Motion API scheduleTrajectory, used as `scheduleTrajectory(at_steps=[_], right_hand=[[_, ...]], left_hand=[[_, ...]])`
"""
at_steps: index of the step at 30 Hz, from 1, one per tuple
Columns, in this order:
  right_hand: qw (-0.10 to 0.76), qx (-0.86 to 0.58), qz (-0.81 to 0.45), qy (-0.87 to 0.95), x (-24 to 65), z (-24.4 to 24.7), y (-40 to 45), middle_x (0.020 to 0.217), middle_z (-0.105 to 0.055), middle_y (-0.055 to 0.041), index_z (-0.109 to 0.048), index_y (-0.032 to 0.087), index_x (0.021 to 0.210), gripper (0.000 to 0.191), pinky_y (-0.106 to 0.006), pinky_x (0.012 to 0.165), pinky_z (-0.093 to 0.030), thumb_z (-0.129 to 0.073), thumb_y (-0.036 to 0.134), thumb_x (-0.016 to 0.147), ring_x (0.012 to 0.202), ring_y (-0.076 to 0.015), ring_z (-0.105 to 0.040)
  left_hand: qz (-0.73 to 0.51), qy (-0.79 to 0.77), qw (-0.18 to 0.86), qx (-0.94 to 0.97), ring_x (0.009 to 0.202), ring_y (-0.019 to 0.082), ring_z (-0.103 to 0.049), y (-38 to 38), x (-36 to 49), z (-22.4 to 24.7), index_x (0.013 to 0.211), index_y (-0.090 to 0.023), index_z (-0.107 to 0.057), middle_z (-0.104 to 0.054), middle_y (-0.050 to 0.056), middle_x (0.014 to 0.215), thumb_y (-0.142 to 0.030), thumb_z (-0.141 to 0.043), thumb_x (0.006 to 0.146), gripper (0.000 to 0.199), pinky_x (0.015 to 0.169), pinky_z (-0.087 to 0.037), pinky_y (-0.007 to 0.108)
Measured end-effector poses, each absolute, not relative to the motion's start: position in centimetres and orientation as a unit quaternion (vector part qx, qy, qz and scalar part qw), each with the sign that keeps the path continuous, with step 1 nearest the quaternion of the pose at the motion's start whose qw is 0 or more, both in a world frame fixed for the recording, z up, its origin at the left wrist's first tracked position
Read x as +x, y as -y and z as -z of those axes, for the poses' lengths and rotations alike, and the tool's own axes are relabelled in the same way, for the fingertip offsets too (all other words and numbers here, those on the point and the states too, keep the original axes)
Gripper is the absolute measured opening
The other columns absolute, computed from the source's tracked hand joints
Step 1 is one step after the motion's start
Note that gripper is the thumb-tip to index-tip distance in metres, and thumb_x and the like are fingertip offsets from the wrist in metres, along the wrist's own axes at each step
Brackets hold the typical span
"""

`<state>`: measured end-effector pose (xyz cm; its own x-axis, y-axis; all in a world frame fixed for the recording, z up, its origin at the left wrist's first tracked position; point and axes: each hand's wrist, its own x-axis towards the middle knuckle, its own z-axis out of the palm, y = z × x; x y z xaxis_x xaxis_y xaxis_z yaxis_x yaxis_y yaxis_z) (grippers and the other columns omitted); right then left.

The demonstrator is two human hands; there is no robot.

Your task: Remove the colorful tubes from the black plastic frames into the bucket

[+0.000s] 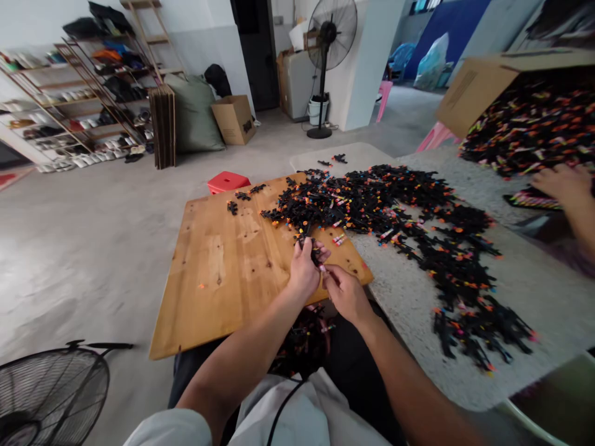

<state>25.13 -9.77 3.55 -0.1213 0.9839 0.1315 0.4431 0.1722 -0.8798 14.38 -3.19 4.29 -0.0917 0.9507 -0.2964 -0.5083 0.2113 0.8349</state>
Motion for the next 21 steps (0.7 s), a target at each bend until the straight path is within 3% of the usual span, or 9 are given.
scheduleTrajectory(at_steps=[3,5,7,9,11,13,16,19,21], right_hand=[[0.342,-0.514,-0.352,0.703,25.3,-3.1,10.3,0.090,-0.077,-0.0068,-0.072,0.022,0.113,0.033,-0.032,0.074,-0.051,-0.047,0.040,0.104,0.079,-0.0233,-0.071],[0.294,-0.486,-0.394,0.722,26.0,-2.6,10.1,0.083,-0.077,-0.0046,-0.075,0.022,0.103,0.032,-0.030,0.070,-0.051,-0.049,0.040,0.103,0.074,-0.0216,-0.071],[0.243,-0.475,-0.431,0.728,27.3,-1.9,9.0,0.073,-0.074,-0.0018,-0.076,0.022,0.091,0.033,-0.028,0.065,-0.049,-0.050,0.040,0.102,0.066,-0.0197,-0.069],[0.217,-0.502,-0.419,0.725,28.9,-1.2,6.9,0.075,-0.074,-0.0013,-0.077,0.021,0.094,0.027,-0.027,0.067,-0.051,-0.054,0.036,0.099,0.069,-0.0192,-0.069],[0.211,-0.545,-0.345,0.734,30.2,-0.6,4.2,0.097,-0.077,-0.0047,-0.075,0.020,0.113,0.026,-0.029,0.078,-0.053,-0.059,0.028,0.094,0.085,-0.0206,-0.071],[0.199,-0.583,-0.240,0.750,31.0,-0.3,1.3,0.122,-0.072,-0.0089,-0.070,0.020,0.129,0.037,-0.030,0.089,-0.051,-0.058,0.021,0.093,0.101,-0.0220,-0.069],[0.142,-0.624,-0.121,0.759,31.4,-0.2,-2.3,0.138,-0.062,-0.0102,-0.068,0.024,0.132,0.040,-0.031,0.090,-0.049,-0.049,0.019,0.098,0.103,-0.0223,-0.067],[0.078,-0.624,-0.083,0.773,31.4,-0.1,-4.4,0.136,-0.060,-0.0090,-0.070,0.026,0.128,0.036,-0.031,0.086,-0.049,-0.049,0.022,0.099,0.099,-0.0221,-0.066],[0.062,-0.613,-0.064,0.785,31.3,0.1,-4.9,0.131,-0.062,-0.0088,-0.071,0.025,0.125,0.033,-0.030,0.085,-0.048,-0.048,0.025,0.101,0.098,-0.0223,-0.066]], left_hand=[[-0.613,-0.445,0.616,0.216,0.072,0.010,-0.063,4.5,13.5,-3.1,0.099,-0.023,-0.048,-0.061,0.000,0.088,-0.053,-0.061,0.096,0.033,0.075,-0.056,0.026],[-0.584,-0.445,0.629,0.254,0.069,0.011,-0.062,5.8,12.1,-2.6,0.095,-0.023,-0.049,-0.061,0.000,0.085,-0.056,-0.064,0.093,0.037,0.071,-0.054,0.026],[-0.505,-0.448,0.641,0.364,0.074,0.015,-0.063,7.1,10.0,-2.4,0.094,-0.022,-0.055,-0.064,0.002,0.085,-0.058,-0.067,0.089,0.039,0.070,-0.053,0.028],[-0.383,-0.466,0.606,0.518,0.082,0.019,-0.065,8.5,7.4,-2.7,0.091,-0.021,-0.063,-0.069,0.005,0.087,-0.057,-0.066,0.089,0.036,0.074,-0.052,0.029],[-0.237,-0.480,0.539,0.650,0.085,0.021,-0.066,10.0,5.0,-3.2,0.090,-0.021,-0.069,-0.072,0.005,0.089,-0.051,-0.061,0.093,0.031,0.077,-0.050,0.030],[-0.096,-0.466,0.486,0.733,0.087,0.022,-0.068,11.4,3.2,-3.6,0.092,-0.024,-0.072,-0.075,0.004,0.092,-0.046,-0.058,0.095,0.026,0.078,-0.048,0.030],[0.037,-0.420,0.443,0.791,0.092,0.026,-0.071,12.5,2.2,-4.0,0.101,-0.028,-0.074,-0.077,0.004,0.100,-0.045,-0.064,0.091,0.023,0.078,-0.048,0.030],[0.046,-0.412,0.425,0.805,0.091,0.027,-0.071,10.4,2.9,-3.8,0.104,-0.029,-0.075,-0.078,0.005,0.101,-0.047,-0.066,0.089,0.026,0.074,-0.047,0.030],[-0.038,-0.469,0.405,0.784,0.091,0.026,-0.071,6.9,3.9,-3.4,0.099,-0.027,-0.075,-0.077,0.006,0.100,-0.045,-0.060,0.094,0.024,0.076,-0.047,0.031]])
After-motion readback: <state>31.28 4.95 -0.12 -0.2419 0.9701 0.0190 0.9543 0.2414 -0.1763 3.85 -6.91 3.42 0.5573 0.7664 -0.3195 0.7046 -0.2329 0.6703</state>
